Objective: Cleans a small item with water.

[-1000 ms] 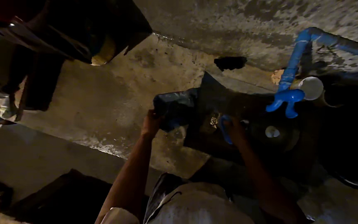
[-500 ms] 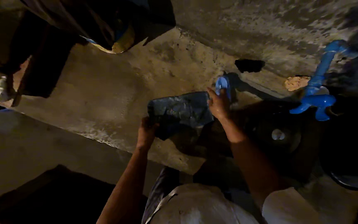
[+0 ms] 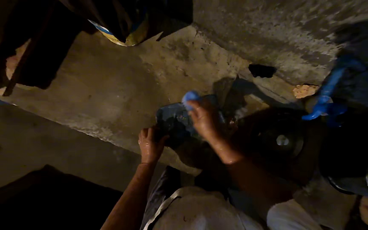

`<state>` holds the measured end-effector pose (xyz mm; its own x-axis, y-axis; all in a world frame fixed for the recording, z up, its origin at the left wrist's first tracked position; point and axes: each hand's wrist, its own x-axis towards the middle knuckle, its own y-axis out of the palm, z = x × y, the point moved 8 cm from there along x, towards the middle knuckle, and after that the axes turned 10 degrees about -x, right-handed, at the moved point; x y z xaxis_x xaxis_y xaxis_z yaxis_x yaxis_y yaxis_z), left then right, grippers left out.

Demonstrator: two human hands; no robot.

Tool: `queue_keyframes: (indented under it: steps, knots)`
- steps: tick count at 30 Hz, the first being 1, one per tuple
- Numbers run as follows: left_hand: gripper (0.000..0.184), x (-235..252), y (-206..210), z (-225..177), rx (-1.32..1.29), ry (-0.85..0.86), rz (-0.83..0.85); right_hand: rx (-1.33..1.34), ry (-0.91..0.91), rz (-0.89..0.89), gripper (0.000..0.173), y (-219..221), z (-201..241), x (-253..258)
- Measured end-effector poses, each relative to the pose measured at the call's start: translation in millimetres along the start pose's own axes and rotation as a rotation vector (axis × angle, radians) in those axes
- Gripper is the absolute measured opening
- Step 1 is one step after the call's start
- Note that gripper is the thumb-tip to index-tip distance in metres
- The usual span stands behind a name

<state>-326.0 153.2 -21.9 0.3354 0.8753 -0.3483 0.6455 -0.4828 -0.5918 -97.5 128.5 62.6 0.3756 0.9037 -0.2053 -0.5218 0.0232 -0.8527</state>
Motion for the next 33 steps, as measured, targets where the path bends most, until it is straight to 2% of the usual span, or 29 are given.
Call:
queue_keyframes:
  steps: [3, 5, 7, 8, 10, 12, 13, 14, 15, 17, 18, 19, 20, 21, 23, 24, 25, 26, 27, 29, 30, 31, 32, 33]
  knots:
    - [0.037, 13.0, 14.7, -3.2, 0.23, -0.017, 0.169, -0.099, -0.133, 0.157, 0.042, 95.8, 43.1, -31.8]
    - [0.037, 18.1, 19.7, -4.0, 0.31, -0.074, 0.225, -0.144, -0.232, 0.156, 0.044, 121.3, 38.4, -41.4]
    - [0.039, 16.8, 20.3, -3.0, 0.322, -0.143, 0.273, -0.121, -0.108, 0.341, 0.042, 108.1, 3.3, -35.6]
    - [0.04, 18.2, 19.1, -4.3, 0.317, -0.151, 0.278, -0.126, -0.021, 0.303, 0.041, 92.9, -27.2, -27.2]
    - [0.042, 18.9, 18.7, -4.2, 0.303, -0.164, 0.279, -0.181, 0.127, 0.08, 0.043, 59.3, -99.4, -13.2]
    - [0.043, 17.9, 17.9, -4.4, 0.292, -0.176, 0.279, -0.139, 0.259, -0.065, 0.045, 34.6, -137.4, -9.1]
    - [0.042, 17.3, 17.6, -6.2, 0.291, -0.173, 0.278, -0.108, 0.327, -0.058, 0.047, 28.1, -130.9, -10.3]
    - [0.043, 17.9, 17.3, -9.1, 0.288, -0.172, 0.273, -0.058, 0.38, 0.003, 0.049, 28.0, -106.7, -12.8]
    - [0.042, 19.1, 16.9, -12.2, 0.281, -0.164, 0.258, 0.0, 0.361, 0.074, 0.049, 37.7, -69.2, -17.5]
    - [0.039, 16.3, 16.3, -10.3, 0.295, -0.155, 0.221, 0.03, 0.147, 0.224, 0.044, 89.9, 3.1, -42.2]
    - [0.04, 14.3, 14.9, -6.4, 0.318, -0.159, 0.214, 0.002, 0.008, 0.219, 0.041, 111.7, 20.0, -55.5]
    - [0.042, 16.0, 13.3, -3.6, 0.319, -0.156, 0.201, -0.014, -0.055, 0.223, 0.038, 117.6, 16.9, -57.9]
    - [0.046, 16.9, 13.4, -0.9, 0.298, -0.155, 0.2, -0.035, -0.057, 0.208, 0.036, 111.3, -5.6, -53.7]
    - [0.049, 15.0, 14.3, 2.7, 0.283, -0.153, 0.199, -0.08, -0.066, 0.094, 0.036, 98.5, -40.4, -50.4]
    - [0.052, 13.4, 15.9, 6.8, 0.279, -0.157, 0.198, -0.125, 0.032, -0.108, 0.039, 62.4, -113.4, -41.6]
    - [0.054, 13.1, 15.1, 6.8, 0.287, -0.172, 0.204, -0.134, 0.13, -0.144, 0.041, 44.5, -135.5, -38.7]
    - [0.057, 13.8, 13.9, 4.9, 0.297, -0.188, 0.214, -0.136, 0.264, -0.097, 0.043, 30.4, -139.4, -36.1]
    - [0.058, 15.0, 12.9, 2.4, 0.298, -0.191, 0.221, -0.115, 0.372, -0.018, 0.044, 23.4, -123.4, -35.4]
    - [0.059, 15.8, 13.0, 0.2, 0.296, -0.191, 0.229, -0.059, 0.403, 0.052, 0.044, 28.2, -92.4, -39.0]
    - [0.056, 12.7, 14.6, 1.3, 0.303, -0.197, 0.254, 0.049, 0.238, 0.16, 0.042, 76.2, -23.2, -65.0]
    - [0.052, 12.7, 14.6, 2.1, 0.313, -0.192, 0.264, 0.064, 0.123, 0.121, 0.038, 94.8, -3.2, -80.2]
    - [0.049, 14.5, 13.5, 2.4, 0.307, -0.178, 0.269, 0.081, 0.036, 0.084, 0.033, 98.7, -1.0, -86.7]
    - [0.049, 15.9, 12.8, 3.8, 0.288, -0.159, 0.273, 0.104, 0.045, 0.109, 0.032, 94.3, -21.3, -84.5]
    - [0.048, 14.6, 12.9, 7.6, 0.271, -0.145, 0.282, 0.081, 0.07, 0.09, 0.033, 88.8, -60.4, -78.1]
